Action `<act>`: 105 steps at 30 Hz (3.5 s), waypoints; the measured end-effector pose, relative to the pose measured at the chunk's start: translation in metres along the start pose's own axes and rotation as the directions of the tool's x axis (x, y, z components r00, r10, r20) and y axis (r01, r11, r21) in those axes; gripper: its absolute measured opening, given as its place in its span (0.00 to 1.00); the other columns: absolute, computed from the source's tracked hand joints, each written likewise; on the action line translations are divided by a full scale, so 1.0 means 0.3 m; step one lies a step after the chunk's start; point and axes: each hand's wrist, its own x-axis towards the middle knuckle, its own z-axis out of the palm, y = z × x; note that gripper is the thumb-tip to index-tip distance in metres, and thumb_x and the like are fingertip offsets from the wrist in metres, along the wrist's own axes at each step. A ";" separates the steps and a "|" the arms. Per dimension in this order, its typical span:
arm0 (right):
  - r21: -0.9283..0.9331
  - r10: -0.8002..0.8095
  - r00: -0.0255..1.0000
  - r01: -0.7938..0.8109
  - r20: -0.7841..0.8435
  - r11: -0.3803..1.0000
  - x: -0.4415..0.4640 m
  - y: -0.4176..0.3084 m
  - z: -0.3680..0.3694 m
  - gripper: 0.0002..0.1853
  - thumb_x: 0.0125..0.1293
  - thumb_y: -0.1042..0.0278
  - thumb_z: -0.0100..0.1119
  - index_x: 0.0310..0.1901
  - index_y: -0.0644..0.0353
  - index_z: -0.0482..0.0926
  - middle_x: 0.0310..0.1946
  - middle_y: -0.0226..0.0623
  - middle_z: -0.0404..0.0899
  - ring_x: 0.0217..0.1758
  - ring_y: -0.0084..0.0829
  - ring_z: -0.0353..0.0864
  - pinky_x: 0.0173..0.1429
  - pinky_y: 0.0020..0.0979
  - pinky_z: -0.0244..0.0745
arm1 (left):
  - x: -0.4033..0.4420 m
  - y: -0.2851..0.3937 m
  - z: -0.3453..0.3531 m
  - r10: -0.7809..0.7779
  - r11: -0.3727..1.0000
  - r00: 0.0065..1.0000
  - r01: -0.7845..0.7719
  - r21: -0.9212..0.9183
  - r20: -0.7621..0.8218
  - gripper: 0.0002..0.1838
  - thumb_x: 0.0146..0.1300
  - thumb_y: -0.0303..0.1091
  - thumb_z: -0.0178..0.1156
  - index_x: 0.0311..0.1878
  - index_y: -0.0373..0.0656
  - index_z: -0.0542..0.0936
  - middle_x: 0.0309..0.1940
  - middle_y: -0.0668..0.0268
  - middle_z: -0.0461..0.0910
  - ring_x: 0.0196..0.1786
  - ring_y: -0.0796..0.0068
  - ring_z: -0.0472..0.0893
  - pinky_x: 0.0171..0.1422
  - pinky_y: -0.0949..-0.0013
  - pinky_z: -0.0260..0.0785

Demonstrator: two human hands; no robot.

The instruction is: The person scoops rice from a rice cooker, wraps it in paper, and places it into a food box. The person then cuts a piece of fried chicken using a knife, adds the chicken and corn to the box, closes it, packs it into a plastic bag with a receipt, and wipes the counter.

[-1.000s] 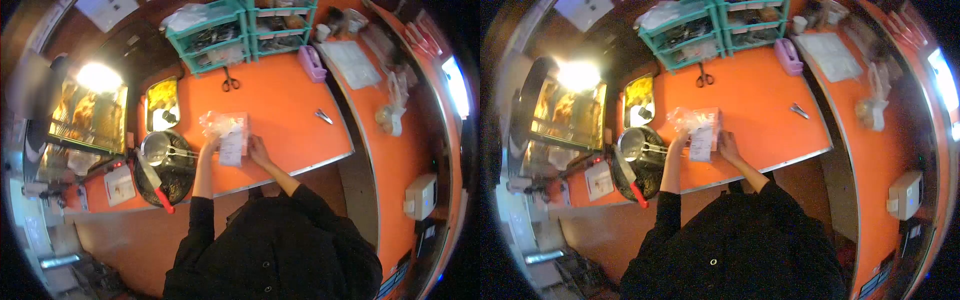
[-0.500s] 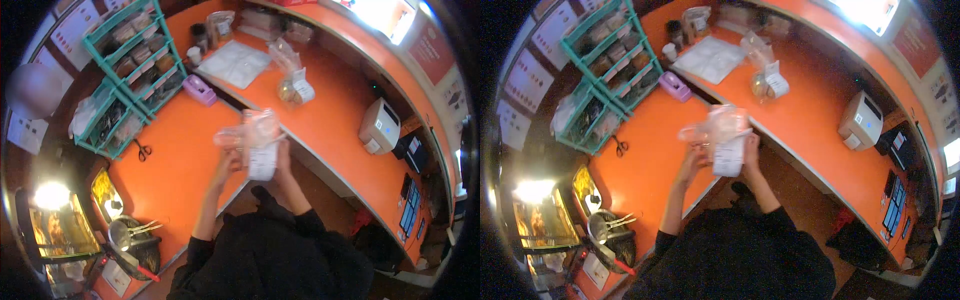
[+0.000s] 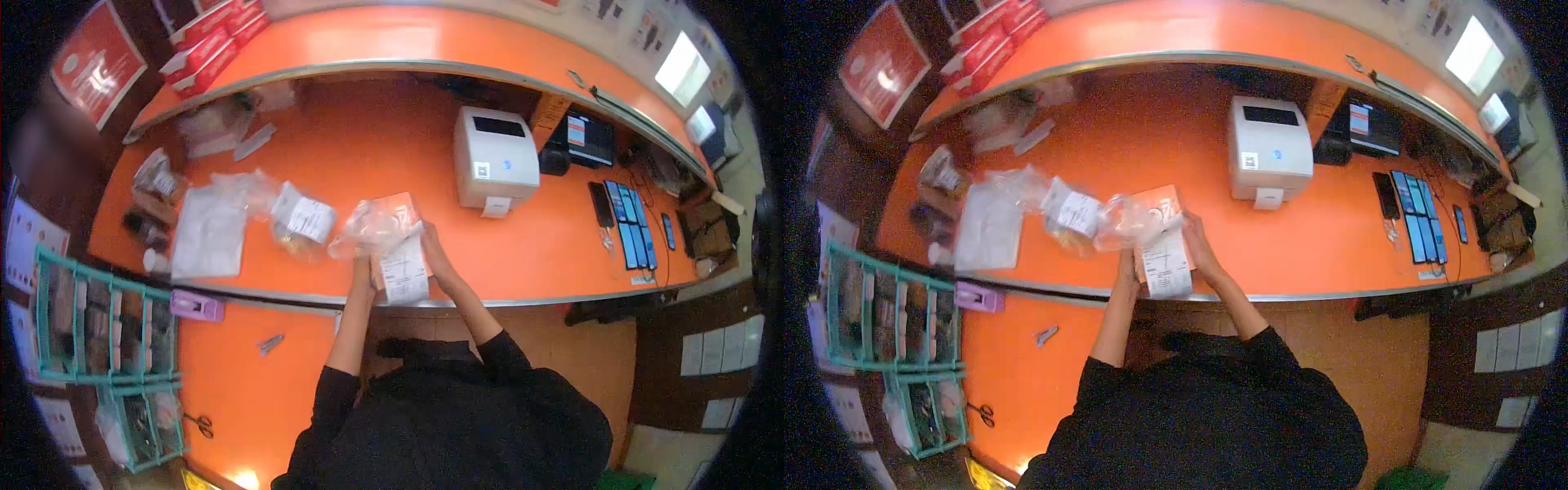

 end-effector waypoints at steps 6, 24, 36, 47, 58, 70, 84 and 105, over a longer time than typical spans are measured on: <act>-0.162 0.080 0.994 -0.066 0.079 0.985 -0.083 -0.024 -0.139 0.34 0.72 0.43 0.35 0.68 0.63 0.54 0.71 0.48 0.49 0.73 0.37 0.48 0.74 0.36 0.43 | 0.160 -0.134 -0.044 -0.002 0.965 1.000 0.003 0.261 -0.003 0.28 0.64 0.52 0.50 0.56 0.37 0.72 0.48 0.59 0.77 0.46 0.65 0.80 0.49 0.65 0.74; -0.443 -0.367 0.744 0.107 -0.558 0.890 0.243 -0.255 -0.357 0.18 0.61 0.66 0.62 0.47 0.72 0.75 0.43 0.42 0.78 0.44 0.30 0.75 0.49 0.29 0.70 | -0.213 0.411 0.027 0.898 -0.137 0.435 0.141 0.980 0.063 0.38 0.46 0.44 0.71 0.59 0.37 0.68 0.48 0.54 0.74 0.50 0.56 0.75 0.56 0.57 0.67; -0.262 -0.439 0.782 0.581 0.443 0.771 0.588 -0.742 0.431 0.12 0.56 0.74 0.54 0.43 0.61 0.69 0.26 0.45 0.77 0.32 0.41 0.81 0.37 0.30 0.74 | -0.026 0.432 -0.035 0.549 0.728 0.835 -0.488 0.481 0.017 0.51 0.37 0.44 0.78 0.63 0.37 0.61 0.59 0.57 0.67 0.63 0.63 0.67 0.66 0.59 0.60; -0.462 -0.259 0.568 0.806 0.782 0.371 1.390 -0.178 1.135 0.17 0.53 0.54 0.62 0.38 0.58 0.80 0.38 0.47 0.81 0.45 0.45 0.80 0.44 0.42 0.75 | -0.257 0.330 -0.113 0.714 0.347 0.692 -0.217 0.912 -0.107 0.37 0.57 0.40 0.63 0.67 0.37 0.60 0.65 0.50 0.61 0.71 0.53 0.54 0.74 0.56 0.46; -0.389 -0.324 0.384 0.920 0.865 0.053 1.618 0.098 1.280 0.14 0.59 0.58 0.55 0.40 0.58 0.80 0.36 0.44 0.81 0.37 0.45 0.80 0.39 0.43 0.74 | -0.719 0.160 -0.163 0.774 0.621 0.042 0.138 0.771 -0.631 0.06 0.56 0.24 0.58 0.38 0.41 0.78 0.37 0.61 0.75 0.45 0.61 0.76 0.50 0.62 0.68; -0.372 -0.378 0.256 0.887 0.890 -0.274 1.387 -0.151 1.392 0.11 0.63 0.65 0.51 0.43 0.58 0.79 0.34 0.45 0.81 0.34 0.47 0.80 0.38 0.45 0.74 | -0.767 -0.011 -0.245 0.721 0.689 -0.025 -0.083 0.720 -0.692 0.07 0.58 0.22 0.54 0.38 0.42 0.79 0.36 0.66 0.77 0.40 0.75 0.77 0.42 0.71 0.68; 0.040 0.004 -0.056 0.754 0.998 0.656 -0.137 0.011 2.054 0.23 0.50 0.64 0.65 0.49 0.57 0.73 0.42 0.49 0.77 0.52 0.48 0.75 0.55 0.40 0.70 | -1.076 0.088 -0.340 0.661 0.683 -0.268 -0.171 0.710 -0.701 0.06 0.61 0.23 0.52 0.37 0.39 0.78 0.36 0.64 0.78 0.40 0.75 0.78 0.43 0.72 0.70; -0.191 0.105 0.163 0.715 0.981 0.673 -0.401 0.200 1.869 0.16 0.60 0.67 0.58 0.50 0.57 0.72 0.39 0.54 0.75 0.39 0.56 0.76 0.39 0.51 0.72 | -1.041 0.489 -1.100 0.766 0.638 0.242 -0.390 0.664 -0.595 0.27 0.53 0.19 0.54 0.59 0.45 0.68 0.51 0.55 0.68 0.54 0.55 0.71 0.60 0.61 0.63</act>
